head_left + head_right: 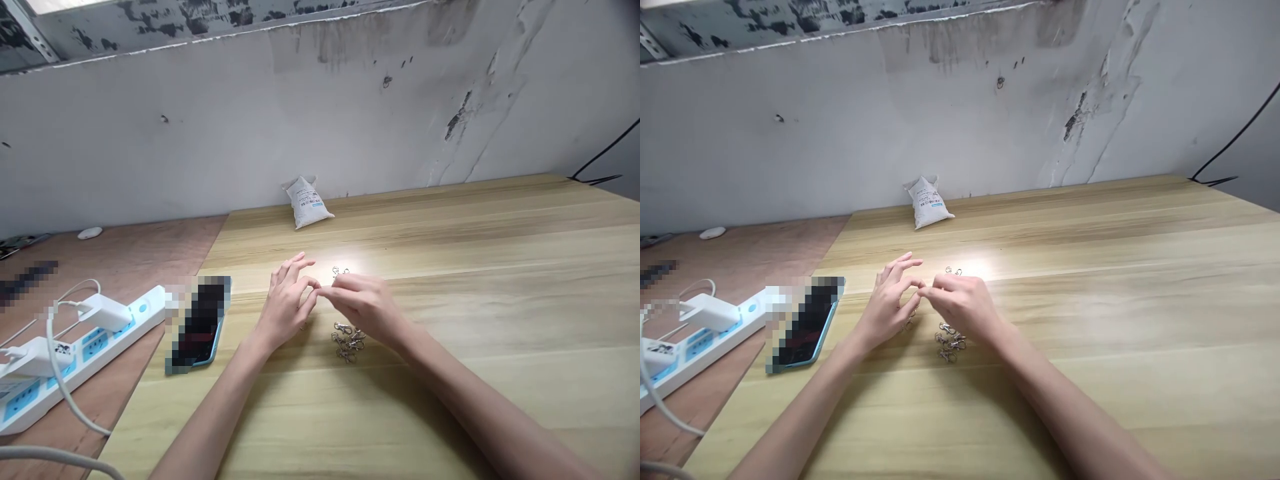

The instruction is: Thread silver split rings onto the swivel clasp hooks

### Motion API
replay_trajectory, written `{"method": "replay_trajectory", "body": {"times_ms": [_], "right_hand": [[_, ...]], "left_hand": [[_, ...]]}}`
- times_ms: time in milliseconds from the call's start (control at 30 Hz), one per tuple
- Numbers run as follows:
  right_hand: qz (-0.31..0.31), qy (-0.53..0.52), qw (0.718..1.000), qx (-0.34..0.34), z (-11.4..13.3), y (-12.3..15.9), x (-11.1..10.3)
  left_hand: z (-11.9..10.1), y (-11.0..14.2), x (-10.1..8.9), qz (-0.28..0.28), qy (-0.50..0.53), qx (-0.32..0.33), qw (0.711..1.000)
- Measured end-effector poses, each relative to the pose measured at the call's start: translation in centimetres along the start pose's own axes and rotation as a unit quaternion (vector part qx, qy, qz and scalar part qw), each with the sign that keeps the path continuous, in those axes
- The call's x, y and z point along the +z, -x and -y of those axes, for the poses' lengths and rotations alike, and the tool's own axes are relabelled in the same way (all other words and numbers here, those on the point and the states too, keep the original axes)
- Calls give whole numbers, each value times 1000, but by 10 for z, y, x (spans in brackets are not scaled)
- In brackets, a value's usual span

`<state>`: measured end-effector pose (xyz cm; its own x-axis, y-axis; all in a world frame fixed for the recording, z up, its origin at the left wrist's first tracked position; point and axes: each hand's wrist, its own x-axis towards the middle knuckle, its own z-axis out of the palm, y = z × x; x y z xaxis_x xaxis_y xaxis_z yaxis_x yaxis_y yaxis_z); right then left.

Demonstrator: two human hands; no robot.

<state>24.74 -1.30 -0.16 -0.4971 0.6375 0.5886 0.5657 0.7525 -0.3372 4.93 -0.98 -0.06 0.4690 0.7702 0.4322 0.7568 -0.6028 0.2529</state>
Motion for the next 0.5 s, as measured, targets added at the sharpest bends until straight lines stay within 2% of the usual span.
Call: {"method": "replay_trajectory", "body": {"times_ms": [100,167,267,400,500], "right_hand": [[35,25,998,-50,12,-1,3],[59,27,997,-50,12,0,4],[96,-1,995,-8,1,2,2],[148,-89,983,65,-20,3,-5],[136,-100,978,126,-33,3,-7]], "left_hand": [[3,0,-1,11,-7,3,1000],[8,-1,-5,9,-11,-1,1000],[16,-1,-12,18,-16,5,1000],[24,0,-20,74,-26,36,996],[25,2,-21,114,-13,44,992]]}}
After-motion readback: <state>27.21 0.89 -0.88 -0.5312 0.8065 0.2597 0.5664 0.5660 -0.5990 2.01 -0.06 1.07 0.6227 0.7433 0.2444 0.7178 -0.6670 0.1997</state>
